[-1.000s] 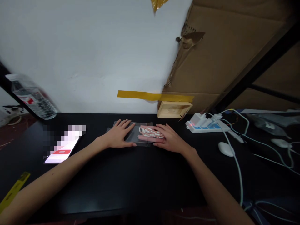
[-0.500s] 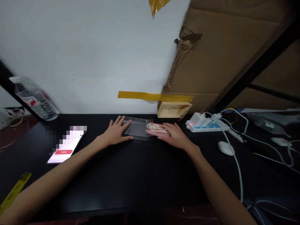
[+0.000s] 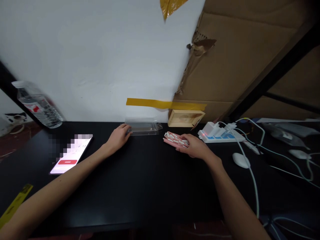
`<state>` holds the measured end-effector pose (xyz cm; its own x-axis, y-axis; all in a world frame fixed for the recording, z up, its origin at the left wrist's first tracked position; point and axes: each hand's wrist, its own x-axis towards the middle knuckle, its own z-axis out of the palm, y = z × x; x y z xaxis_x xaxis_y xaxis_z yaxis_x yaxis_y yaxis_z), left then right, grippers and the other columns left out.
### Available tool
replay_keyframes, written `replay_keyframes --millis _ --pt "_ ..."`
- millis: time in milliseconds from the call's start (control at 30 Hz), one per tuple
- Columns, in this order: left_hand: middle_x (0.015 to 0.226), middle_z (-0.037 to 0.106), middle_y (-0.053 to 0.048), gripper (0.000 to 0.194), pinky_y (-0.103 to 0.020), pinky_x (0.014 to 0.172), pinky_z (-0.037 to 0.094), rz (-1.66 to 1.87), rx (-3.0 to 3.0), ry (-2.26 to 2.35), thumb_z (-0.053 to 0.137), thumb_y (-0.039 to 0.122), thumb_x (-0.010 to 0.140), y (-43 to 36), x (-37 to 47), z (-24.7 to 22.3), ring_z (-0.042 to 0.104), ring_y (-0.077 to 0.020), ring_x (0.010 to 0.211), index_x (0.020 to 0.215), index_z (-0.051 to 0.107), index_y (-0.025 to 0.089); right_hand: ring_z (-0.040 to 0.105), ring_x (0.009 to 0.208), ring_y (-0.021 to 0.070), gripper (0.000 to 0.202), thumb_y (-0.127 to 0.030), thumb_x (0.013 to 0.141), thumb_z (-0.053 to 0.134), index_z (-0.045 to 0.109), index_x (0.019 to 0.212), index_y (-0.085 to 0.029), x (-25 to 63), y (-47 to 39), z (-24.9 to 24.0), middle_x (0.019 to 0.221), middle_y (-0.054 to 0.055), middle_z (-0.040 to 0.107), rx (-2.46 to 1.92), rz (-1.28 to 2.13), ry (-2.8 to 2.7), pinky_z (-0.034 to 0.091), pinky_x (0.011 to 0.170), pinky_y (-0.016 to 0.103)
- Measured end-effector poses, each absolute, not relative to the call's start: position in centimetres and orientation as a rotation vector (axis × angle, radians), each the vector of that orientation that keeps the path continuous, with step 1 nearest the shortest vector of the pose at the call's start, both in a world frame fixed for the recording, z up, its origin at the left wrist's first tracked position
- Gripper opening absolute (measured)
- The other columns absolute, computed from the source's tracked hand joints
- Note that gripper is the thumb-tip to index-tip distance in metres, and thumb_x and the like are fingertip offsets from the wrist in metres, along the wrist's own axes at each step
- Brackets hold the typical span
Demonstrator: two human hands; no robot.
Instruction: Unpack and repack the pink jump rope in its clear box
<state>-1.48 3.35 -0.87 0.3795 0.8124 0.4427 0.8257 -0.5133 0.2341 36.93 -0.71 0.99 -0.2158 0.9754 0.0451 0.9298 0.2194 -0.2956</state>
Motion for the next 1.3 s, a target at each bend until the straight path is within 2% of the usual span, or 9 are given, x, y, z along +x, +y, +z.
replay_keyframes --millis 100,233,400,567,700,867,1000,1200,1300 --pt "0.113 0.067 -0.013 0.023 -0.043 0.088 0.056 -0.856 -2.584 -1.534 0.046 0.027 0.097 3.4 -1.4 -1.2 0.067 -0.0287 0.104 0.108 0.063 0.017 0.063 0.105 0.0299 0.046 -0.036 0.072 0.076 0.063 0.113 -0.02 36.9 -1.2 1.7 0.115 0.011 0.066 -1.699 0.399 -2.336 0.051 0.088 0.04" --pt "0.126 0.066 -0.013 0.031 -0.045 0.102 0.051 -0.937 -2.62 -1.471 0.041 0.024 0.097 3.9 -1.4 -2.2 0.06 -0.029 0.124 0.114 0.066 0.017 0.064 0.104 0.0265 0.046 -0.028 0.07 0.077 0.06 0.112 -0.021 35.8 -2.1 2.5 0.115 0.008 0.066 -1.521 0.542 -2.389 0.052 0.089 0.038" --pt "0.143 0.053 -0.016 0.046 -0.047 0.113 0.041 -0.872 -2.847 -1.265 0.032 0.019 0.097 4.2 -1.2 -2.7 0.048 -0.0264 0.136 0.134 0.058 0.01 0.053 0.129 0.0313 0.057 -0.033 0.077 0.076 0.056 0.129 -0.02 33.0 -2.7 1.4 0.138 0.015 0.057 -1.274 0.44 -2.449 0.044 0.107 0.048" --pt "0.15 0.045 -0.015 0.043 -0.053 0.115 0.036 -0.866 -2.767 -1.187 0.04 0.038 0.101 2.4 0.2 -0.9 0.037 -0.0311 0.142 0.134 0.056 0.015 0.039 0.142 0.0302 0.069 -0.038 0.085 0.071 0.045 0.146 -0.021 29.1 -2.5 -1.0 0.151 0.016 0.046 -1.138 0.349 -2.469 0.034 0.116 0.051" --pt "0.136 0.059 -0.012 0.046 -0.047 0.111 0.04 -0.643 -2.876 -1.015 0.038 0.043 0.102 0.2 1.6 0.8 0.052 -0.0278 0.13 0.137 0.053 0.017 0.04 0.14 0.0295 0.064 -0.038 0.084 0.069 0.048 0.142 -0.022 26.4 -2.0 -2.0 0.148 0.014 0.049 -1.055 0.34 -2.413 0.032 0.116 0.052" --pt "0.144 0.05 -0.021 0.079 -0.046 0.108 0.04 -0.383 -2.909 -1.173 0.042 0.068 0.094 -0.8 2.2 0.3 0.05 -0.0342 0.131 0.147 0.04 0.009 0.038 0.141 0.0321 0.063 -0.043 0.085 0.064 0.048 0.141 -0.021 25.1 -1.5 -3.0 0.147 0.015 0.049 -1.05 0.322 -2.295 0.032 0.116 0.055" --pt "0.143 0.051 -0.021 0.077 -0.045 0.107 0.041 -0.393 -2.939 -1.219 0.043 0.065 0.094 -0.9 2.1 -0.9 0.051 -0.0337 0.13 0.147 0.037 0.01 0.033 0.145 0.0351 0.076 -0.054 0.088 0.06 0.037 0.15 -0.015 26.8 -1.1 -3.0 0.153 0.021 0.041 -1.102 0.366 -2.348 0.03 0.116 0.057" --pt "0.15 0.043 -0.02 0.074 -0.045 0.114 0.033 -0.414 -2.982 -1.184 0.045 0.059 0.094 -0.9 2.3 -1.8 0.038 -0.0329 0.141 0.148 0.035 0.009 0.039 0.141 0.0354 0.087 -0.056 0.081 0.068 0.039 0.15 -0.014 28.7 -1.2 -2.1 0.151 0.021 0.042 -1.169 0.326 -2.479 0.035 0.115 0.053" --pt "0.152 0.04 -0.02 0.075 -0.045 0.116 0.031 -0.385 -2.977 -1.175 0.044 0.058 0.095 -1.0 2.3 -1.8 0.036 -0.0327 0.142 0.149 0.034 0.007 0.03 0.147 0.0345 0.094 -0.057 0.08 0.07 0.033 0.153 -0.012 28.6 -1.2 -2.2 0.156 0.021 0.036 -1.138 0.326 -2.512 0.032 0.118 0.053"
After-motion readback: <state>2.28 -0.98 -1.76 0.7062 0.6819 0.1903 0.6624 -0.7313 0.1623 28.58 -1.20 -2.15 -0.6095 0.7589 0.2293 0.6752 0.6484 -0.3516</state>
